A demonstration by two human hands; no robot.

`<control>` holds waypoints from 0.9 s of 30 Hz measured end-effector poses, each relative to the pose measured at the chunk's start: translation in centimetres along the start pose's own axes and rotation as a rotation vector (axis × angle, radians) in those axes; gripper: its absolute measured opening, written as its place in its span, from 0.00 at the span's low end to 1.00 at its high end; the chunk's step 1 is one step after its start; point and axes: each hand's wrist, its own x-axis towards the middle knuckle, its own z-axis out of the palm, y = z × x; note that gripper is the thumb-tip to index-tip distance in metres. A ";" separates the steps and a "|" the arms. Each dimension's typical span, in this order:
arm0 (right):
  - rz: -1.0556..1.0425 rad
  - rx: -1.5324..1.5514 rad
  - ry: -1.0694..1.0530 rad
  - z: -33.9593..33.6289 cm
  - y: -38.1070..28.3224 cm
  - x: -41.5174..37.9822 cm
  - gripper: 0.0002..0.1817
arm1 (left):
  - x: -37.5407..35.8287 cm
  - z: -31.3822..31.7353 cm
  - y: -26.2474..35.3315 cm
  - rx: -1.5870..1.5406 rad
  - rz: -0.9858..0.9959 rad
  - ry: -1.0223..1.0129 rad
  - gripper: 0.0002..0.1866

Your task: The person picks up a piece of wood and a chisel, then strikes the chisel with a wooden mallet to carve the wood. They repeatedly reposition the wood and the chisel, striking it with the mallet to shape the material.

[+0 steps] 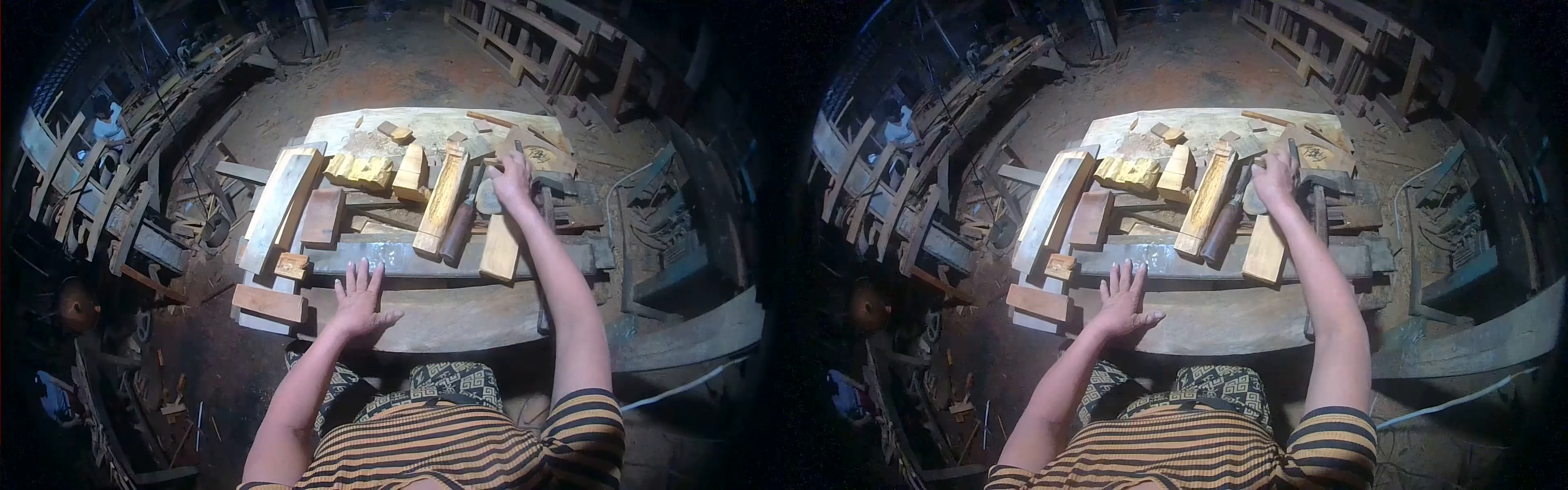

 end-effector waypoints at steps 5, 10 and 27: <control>-0.223 0.220 -0.170 -1.1 -3.9 -4.6 0.16 | -0.1 -0.8 -0.5 -0.015 0.002 -0.016 0.58; -0.348 0.282 -0.297 -1.4 -5.6 -9.8 0.14 | -0.3 -0.8 0.0 -0.027 -0.002 0.010 0.57; -0.449 0.121 -0.278 1.1 -4.6 -13.3 0.25 | 7.5 -8.2 0.4 -0.362 -0.051 0.291 0.38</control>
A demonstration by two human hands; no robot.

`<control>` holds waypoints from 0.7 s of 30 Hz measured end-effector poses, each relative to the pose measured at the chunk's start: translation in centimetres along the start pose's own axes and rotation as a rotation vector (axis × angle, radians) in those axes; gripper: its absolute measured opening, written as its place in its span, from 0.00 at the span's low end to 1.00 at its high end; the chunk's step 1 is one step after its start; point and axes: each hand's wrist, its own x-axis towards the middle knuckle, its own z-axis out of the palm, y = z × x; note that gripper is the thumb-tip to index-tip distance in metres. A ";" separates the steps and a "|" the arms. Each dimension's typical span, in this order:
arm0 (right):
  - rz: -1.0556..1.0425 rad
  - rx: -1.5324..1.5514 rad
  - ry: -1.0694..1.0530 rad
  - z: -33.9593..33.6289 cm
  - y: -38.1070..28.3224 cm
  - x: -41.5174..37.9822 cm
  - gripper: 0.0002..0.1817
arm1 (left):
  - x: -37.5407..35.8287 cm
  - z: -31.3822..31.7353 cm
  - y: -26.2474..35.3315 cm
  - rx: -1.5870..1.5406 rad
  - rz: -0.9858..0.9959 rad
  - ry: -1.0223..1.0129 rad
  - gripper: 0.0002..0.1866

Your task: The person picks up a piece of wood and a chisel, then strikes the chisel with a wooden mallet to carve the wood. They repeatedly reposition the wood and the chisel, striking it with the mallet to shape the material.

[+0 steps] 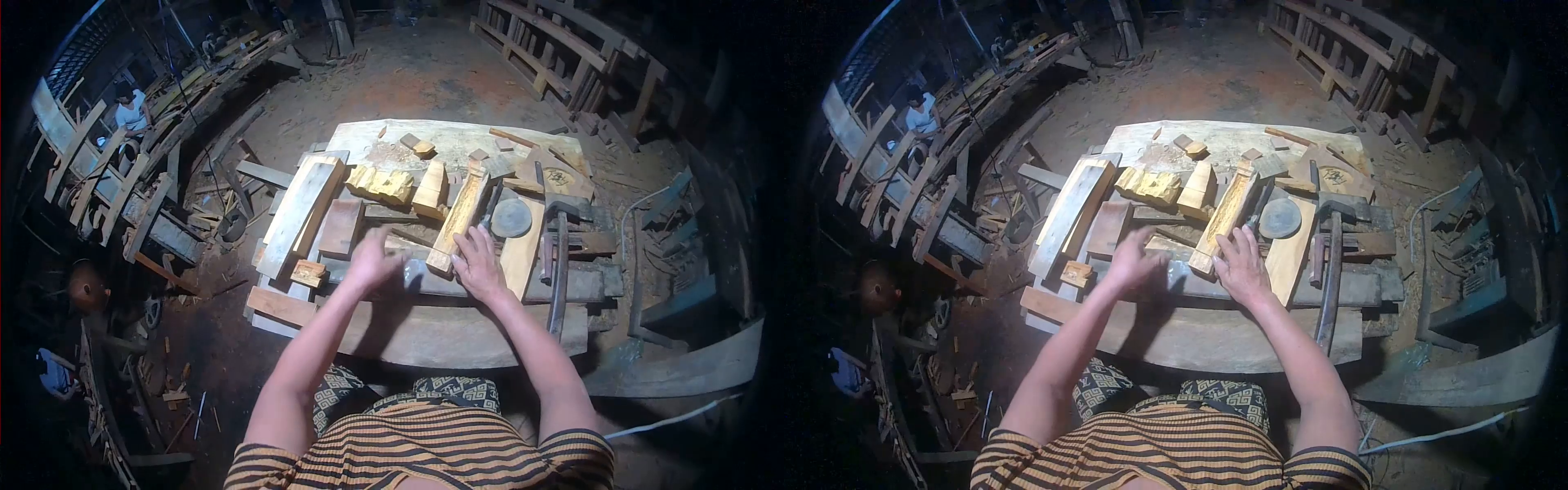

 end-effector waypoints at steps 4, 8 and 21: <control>0.014 0.003 -0.014 -0.2 -0.1 0.1 0.24 | 7.9 -0.1 -0.7 0.185 -0.007 0.200 0.44; 0.015 0.025 -0.025 -0.4 -0.1 0.2 0.25 | 12.4 -0.7 0.5 0.199 -0.109 0.167 0.47; 0.026 0.071 -0.001 -0.6 0.0 0.4 0.25 | 14.6 1.4 1.6 0.243 -0.239 0.213 0.34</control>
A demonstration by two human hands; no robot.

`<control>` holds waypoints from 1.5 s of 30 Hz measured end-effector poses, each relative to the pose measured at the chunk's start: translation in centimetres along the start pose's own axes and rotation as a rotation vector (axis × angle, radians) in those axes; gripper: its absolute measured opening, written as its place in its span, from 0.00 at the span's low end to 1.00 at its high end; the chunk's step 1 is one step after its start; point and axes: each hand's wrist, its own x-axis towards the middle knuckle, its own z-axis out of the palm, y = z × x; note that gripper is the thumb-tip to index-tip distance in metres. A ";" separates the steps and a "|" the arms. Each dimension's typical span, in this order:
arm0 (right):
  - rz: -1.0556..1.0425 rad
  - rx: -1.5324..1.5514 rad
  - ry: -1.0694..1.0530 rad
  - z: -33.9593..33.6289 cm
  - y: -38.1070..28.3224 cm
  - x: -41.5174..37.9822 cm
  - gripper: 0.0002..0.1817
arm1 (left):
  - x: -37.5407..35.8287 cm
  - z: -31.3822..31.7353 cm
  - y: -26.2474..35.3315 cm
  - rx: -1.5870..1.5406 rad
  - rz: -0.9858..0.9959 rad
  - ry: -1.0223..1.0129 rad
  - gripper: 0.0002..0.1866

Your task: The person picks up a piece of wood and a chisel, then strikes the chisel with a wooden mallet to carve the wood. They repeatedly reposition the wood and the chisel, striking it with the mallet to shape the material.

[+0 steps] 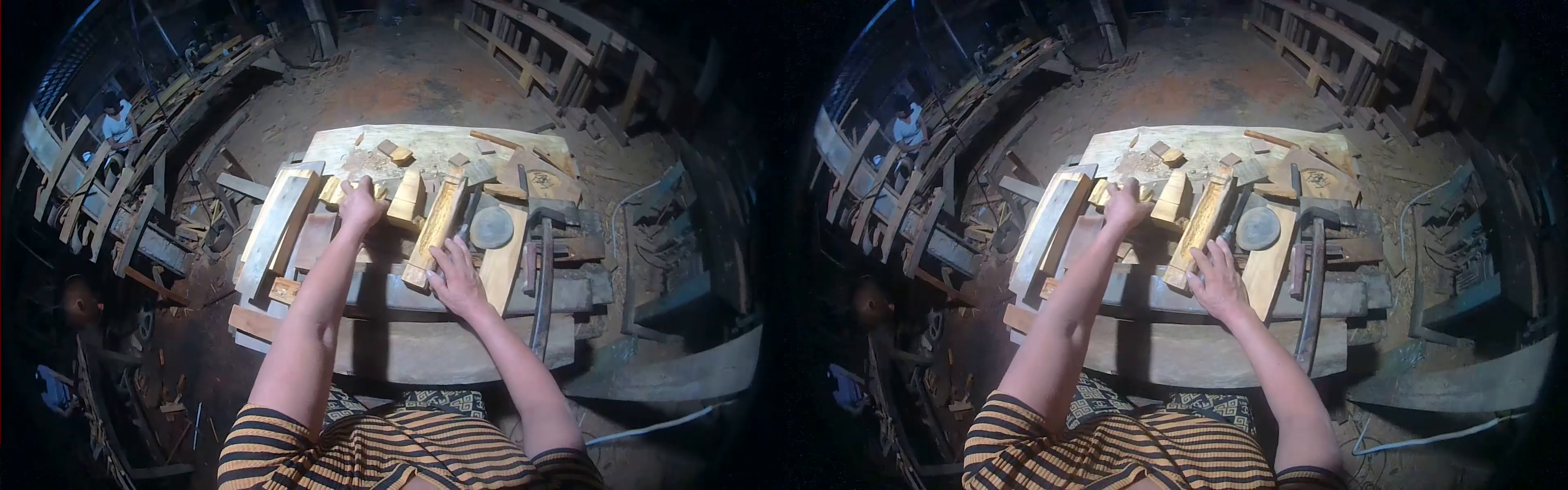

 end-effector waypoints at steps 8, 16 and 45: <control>0.023 -0.009 -0.027 0.3 0.2 -0.1 0.25 | -0.9 -8.3 -4.3 -1.098 0.027 -0.191 0.27; -0.050 -0.068 0.011 1.1 0.8 -0.3 0.25 | -15.7 -15.8 -6.1 -0.827 0.363 -0.327 0.23; 0.417 -0.134 -0.246 -0.9 -3.8 2.4 0.39 | -28.3 -2.9 -15.3 -0.225 0.201 0.028 0.49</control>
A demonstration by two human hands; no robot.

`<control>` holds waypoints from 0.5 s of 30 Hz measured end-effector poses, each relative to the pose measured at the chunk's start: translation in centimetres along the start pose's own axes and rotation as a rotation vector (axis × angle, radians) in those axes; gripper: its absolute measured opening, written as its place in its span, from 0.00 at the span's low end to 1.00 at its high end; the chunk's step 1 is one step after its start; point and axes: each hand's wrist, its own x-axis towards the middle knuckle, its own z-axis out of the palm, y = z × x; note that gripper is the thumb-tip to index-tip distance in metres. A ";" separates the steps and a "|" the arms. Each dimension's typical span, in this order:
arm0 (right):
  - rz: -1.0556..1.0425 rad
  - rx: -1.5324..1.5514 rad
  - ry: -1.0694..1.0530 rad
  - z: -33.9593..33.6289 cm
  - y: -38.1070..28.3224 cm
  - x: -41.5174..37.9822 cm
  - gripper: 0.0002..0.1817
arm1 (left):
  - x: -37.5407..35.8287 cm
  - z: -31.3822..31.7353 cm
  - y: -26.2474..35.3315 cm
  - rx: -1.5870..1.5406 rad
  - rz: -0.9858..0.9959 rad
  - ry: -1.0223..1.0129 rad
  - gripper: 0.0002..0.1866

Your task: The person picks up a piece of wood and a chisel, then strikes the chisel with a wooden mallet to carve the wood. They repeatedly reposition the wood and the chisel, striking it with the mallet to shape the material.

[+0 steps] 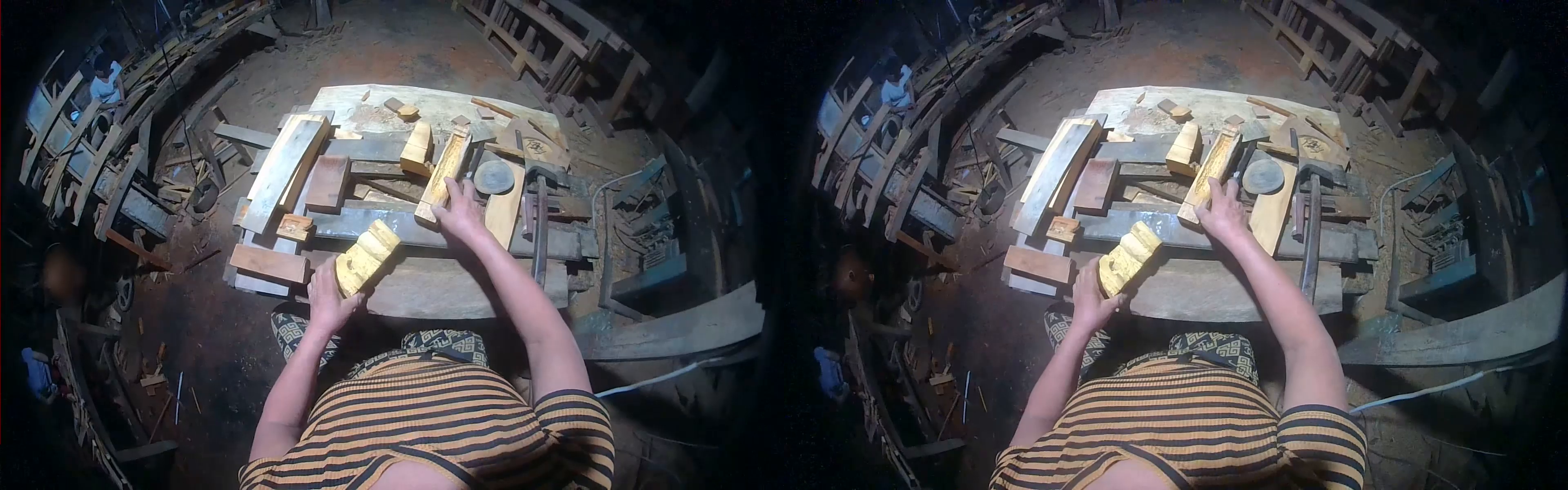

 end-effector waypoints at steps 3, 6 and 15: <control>-0.006 0.042 0.028 0.6 0.4 0.5 0.44 | 0.3 -0.6 -0.5 -0.055 0.057 -0.063 0.45; -0.031 0.299 0.123 2.3 2.1 1.9 0.46 | 0.5 -1.3 0.3 -0.087 0.049 -0.112 0.44; 0.172 0.650 0.313 2.6 3.6 1.8 0.42 | 3.6 -1.1 1.0 0.051 0.041 -0.255 0.43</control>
